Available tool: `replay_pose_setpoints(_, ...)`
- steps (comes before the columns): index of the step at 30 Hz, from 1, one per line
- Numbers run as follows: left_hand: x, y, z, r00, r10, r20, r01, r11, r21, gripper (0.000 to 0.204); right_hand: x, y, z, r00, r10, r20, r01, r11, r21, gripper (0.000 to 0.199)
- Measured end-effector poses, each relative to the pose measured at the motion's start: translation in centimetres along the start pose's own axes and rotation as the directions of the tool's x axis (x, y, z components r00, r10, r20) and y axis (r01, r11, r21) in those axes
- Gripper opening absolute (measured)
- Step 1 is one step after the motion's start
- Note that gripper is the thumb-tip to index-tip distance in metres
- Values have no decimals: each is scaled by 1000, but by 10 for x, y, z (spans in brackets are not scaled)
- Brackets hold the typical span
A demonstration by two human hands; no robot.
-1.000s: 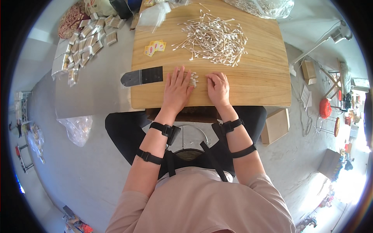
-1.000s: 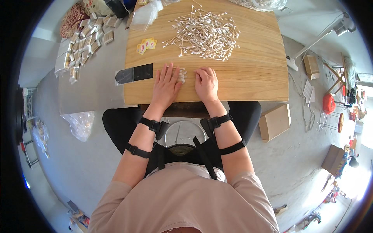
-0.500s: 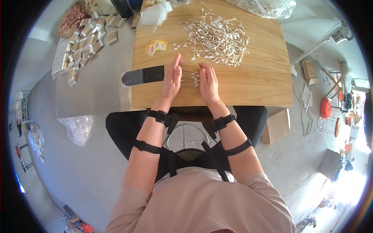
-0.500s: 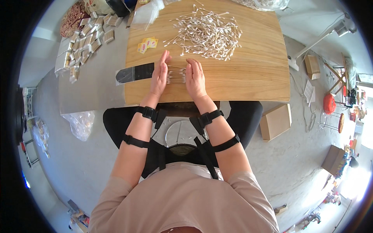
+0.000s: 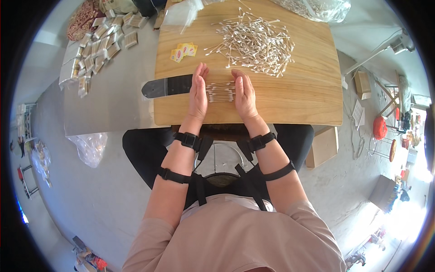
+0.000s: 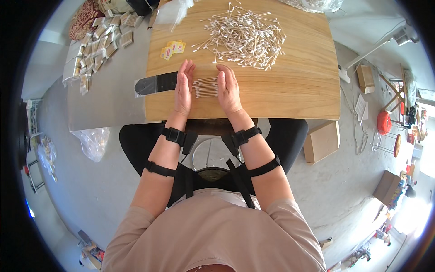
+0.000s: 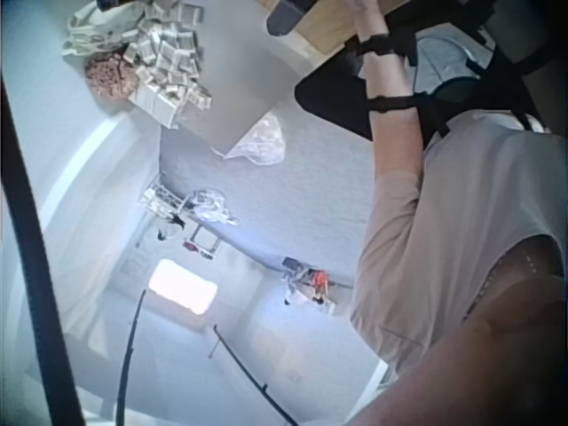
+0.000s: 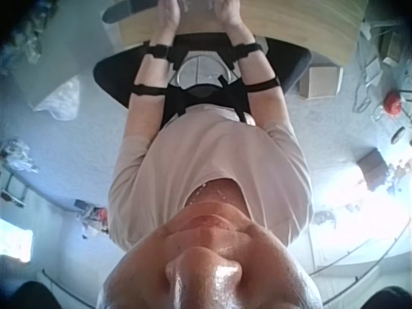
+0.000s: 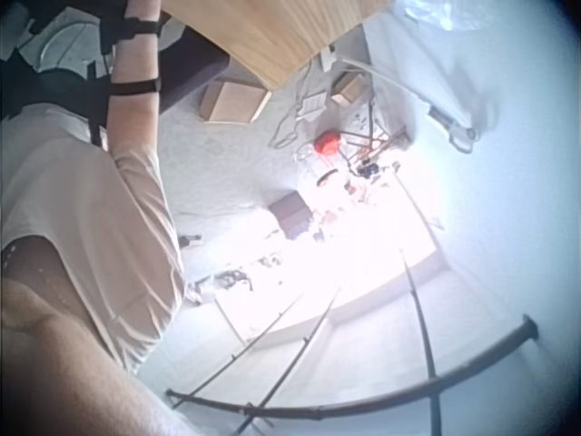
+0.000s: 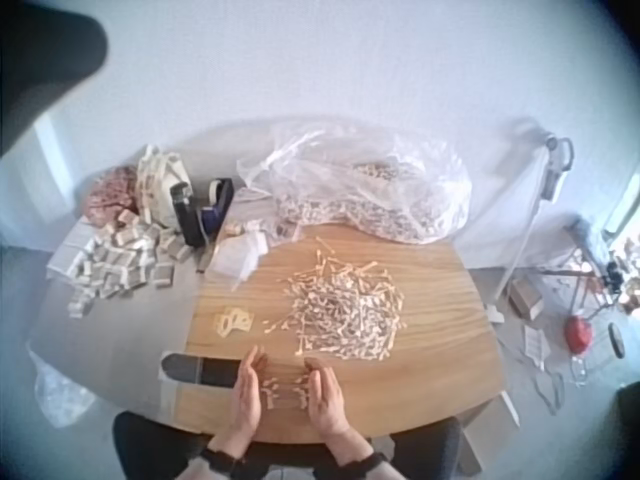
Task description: Arrange cotton swabs neatly into a alignment jig before packaging.
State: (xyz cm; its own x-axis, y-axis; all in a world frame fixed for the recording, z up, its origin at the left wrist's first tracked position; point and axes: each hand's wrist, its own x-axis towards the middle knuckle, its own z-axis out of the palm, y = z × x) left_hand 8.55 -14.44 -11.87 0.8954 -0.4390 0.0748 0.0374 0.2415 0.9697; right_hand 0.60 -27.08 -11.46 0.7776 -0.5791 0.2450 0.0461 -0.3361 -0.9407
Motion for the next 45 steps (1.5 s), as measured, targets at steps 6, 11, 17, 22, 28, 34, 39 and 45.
replay_pose_setpoints(6, 1, -7, 1, 1000, -12, -7, 11, 992, -127, 71, -1, -5, 13, 1000, -7, 15, 7, 1000, 17, 40)
replay_pose_setpoints(11, 2, -10, 0, 1000, 0, -19, -3, 983, -183, 71, -6, -11, 24, 998, -68, -2, 68, 997, -32, 43)
replay_pose_setpoints(17, 2, -9, -1, 998, -40, -55, 27, 977, -212, 72, -4, -2, 20, 998, 53, -33, -51, 996, 67, 39)
replay_pose_setpoints(22, 2, -8, -4, 1000, -9, -12, 7, 993, -120, 70, -2, 0, 18, 992, 128, 12, -127, 970, 209, 46)
replay_pose_setpoints(28, -1, -5, -5, 999, -43, -10, 41, 993, -112, 71, -6, -1, 17, 989, 143, -25, -129, 945, 300, 44)
replay_pose_setpoints(34, -2, -10, -1, 1000, -17, -21, 15, 995, -95, 72, -9, 2, 19, 993, 117, -9, -114, 981, 158, 47)
replay_pose_setpoints(39, -2, -10, -4, 1000, -11, -20, 10, 998, -66, 71, -11, -10, 32, 999, 18, -46, -18, 1000, 12, 44)
replay_pose_setpoints(45, -4, -5, -17, 984, 154, 91, -178, 886, 428, 58, -10, 11, -1, 977, 123, -176, -105, 988, 112, 36)
